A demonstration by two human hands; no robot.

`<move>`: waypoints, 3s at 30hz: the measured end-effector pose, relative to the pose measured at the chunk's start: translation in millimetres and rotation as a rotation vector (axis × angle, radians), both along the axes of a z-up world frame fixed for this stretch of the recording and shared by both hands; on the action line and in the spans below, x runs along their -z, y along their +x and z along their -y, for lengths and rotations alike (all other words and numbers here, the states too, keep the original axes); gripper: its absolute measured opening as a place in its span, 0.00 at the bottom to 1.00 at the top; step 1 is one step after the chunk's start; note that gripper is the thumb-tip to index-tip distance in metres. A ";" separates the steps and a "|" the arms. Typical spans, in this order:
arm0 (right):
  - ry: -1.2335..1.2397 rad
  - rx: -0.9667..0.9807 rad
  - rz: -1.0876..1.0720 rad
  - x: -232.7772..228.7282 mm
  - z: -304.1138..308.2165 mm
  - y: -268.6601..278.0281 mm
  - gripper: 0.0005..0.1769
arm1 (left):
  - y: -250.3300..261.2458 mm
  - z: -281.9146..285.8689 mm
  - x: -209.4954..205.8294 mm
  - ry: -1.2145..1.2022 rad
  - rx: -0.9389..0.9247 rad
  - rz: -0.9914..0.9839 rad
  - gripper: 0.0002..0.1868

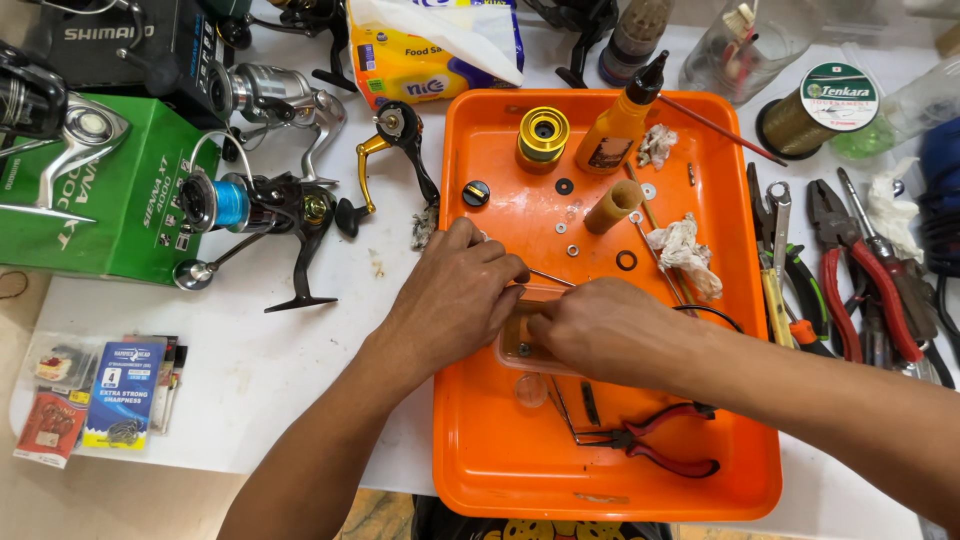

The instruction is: The person cleans small fishing reel components by dipping them into a liquid solution in a plastic container and scrubbing them with a brush. The person handles the parts and the brush over an orange tray filled with tools and fishing gear.

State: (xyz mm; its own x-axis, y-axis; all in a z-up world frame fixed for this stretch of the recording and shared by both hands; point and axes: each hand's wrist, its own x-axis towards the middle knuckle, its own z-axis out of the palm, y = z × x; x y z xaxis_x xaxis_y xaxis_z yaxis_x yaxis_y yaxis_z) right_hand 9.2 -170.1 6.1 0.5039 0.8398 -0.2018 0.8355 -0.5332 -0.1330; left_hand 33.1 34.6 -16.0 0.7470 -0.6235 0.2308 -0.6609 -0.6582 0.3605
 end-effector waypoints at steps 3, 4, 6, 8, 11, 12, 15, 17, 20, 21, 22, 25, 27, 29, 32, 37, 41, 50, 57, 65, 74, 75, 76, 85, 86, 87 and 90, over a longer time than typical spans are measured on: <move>0.153 0.207 -0.115 -36.2 -2.1 -2.7 0.10 | -0.5 -3.0 -10.8 -0.016 -0.002 0.004 0.08; 0.151 0.208 -0.112 -36.9 1.6 -2.1 0.10 | -2.1 -3.9 -16.8 -0.017 -0.001 0.007 0.08; 0.293 0.395 -0.285 -38.7 9.6 -0.7 0.08 | -4.9 -5.1 -29.2 -0.085 0.016 -0.011 0.07; 0.366 0.499 -0.379 -49.3 14.7 -0.7 0.06 | -9.5 -4.1 -39.0 -0.176 0.062 -0.021 0.06; 0.539 0.643 -0.546 -54.5 20.2 -3.9 0.05 | -15.8 -2.0 -50.2 -0.310 0.150 -0.026 0.06; 0.638 0.683 -0.619 -54.1 21.5 -5.8 0.06 | -18.0 -1.5 -53.2 -0.353 0.191 -0.022 0.08; 0.694 0.690 -0.631 -49.8 24.1 -10.0 0.08 | -21.8 4.7 -50.3 -0.401 0.206 0.029 0.09; 0.709 0.696 -0.620 -44.4 25.5 -10.2 0.08 | -23.1 10.0 -42.5 -0.399 0.186 0.075 0.07; 0.730 0.705 -0.604 -43.8 24.8 -11.1 0.08 | -24.8 13.4 -39.8 -0.387 0.146 0.160 0.05; 0.739 0.710 -0.595 -44.8 24.5 -11.7 0.08 | -25.4 14.1 -40.3 -0.375 0.130 0.201 0.04; 0.739 0.711 -0.595 -46.2 24.8 -12.2 0.08 | -26.0 14.3 -40.5 -0.375 0.130 0.200 0.04; 0.715 0.716 -0.553 -48.5 24.6 -13.6 0.08 | -26.5 15.0 -41.0 -0.359 0.122 0.234 0.03; 0.699 0.719 -0.516 -46.6 22.7 -16.5 0.07 | -27.2 15.8 -40.0 -0.334 0.115 0.281 0.03; 0.667 0.703 -0.475 -46.3 22.3 -14.4 0.07 | -27.3 16.8 -35.4 -0.325 0.123 0.277 0.04; 0.619 0.685 -0.400 -42.3 22.7 -13.9 0.07 | -27.8 17.4 -30.6 -0.307 0.133 0.275 0.06; 0.598 0.669 -0.311 -43.8 26.5 -13.0 0.06 | -29.3 16.8 -31.9 -0.261 0.133 0.280 0.06; 0.574 0.723 -0.175 -62.4 44.1 -7.7 0.05 | -28.3 15.6 -31.7 -0.189 0.132 0.374 0.07; 0.277 0.840 0.193 -67.4 97.0 27.4 0.06 | -30.0 18.9 -27.0 0.041 0.128 0.346 0.11; 0.021 0.697 0.589 -7.2 131.0 89.0 0.14 | -15.5 5.0 -44.1 -0.120 0.230 0.156 0.07; 0.020 0.786 0.290 -34.0 107.1 83.3 0.08 | -11.6 -15.5 -59.9 -0.089 0.297 -0.008 0.09; -0.250 0.826 -0.024 -28.8 82.1 43.9 0.13 | -20.2 -8.9 -46.2 0.125 0.310 -0.168 0.27; -0.243 0.868 0.050 -27.5 82.0 44.0 0.16 | -20.2 -7.9 -44.3 0.136 0.313 -0.159 0.28; -0.243 0.868 0.050 -25.4 82.9 51.2 0.16 | -19.5 -7.9 -41.6 0.135 0.314 -0.159 0.28; -0.052 0.943 -0.048 -12.1 85.7 74.8 0.19 | -18.8 -4.4 -37.3 0.240 0.248 -0.243 0.29; -0.008 0.985 -0.062 -11.6 86.2 73.9 0.20 | -19.2 -4.3 -37.5 0.238 0.254 -0.228 0.29; 0.036 1.026 -0.076 -11.2 86.9 72.9 0.21 | -19.8 -4.1 -37.6 0.236 0.261 -0.214 0.30; 0.109 1.112 -0.051 1.5 103.4 71.6 0.20 | -20.8 -4.6 -38.3 0.269 0.257 -0.191 0.31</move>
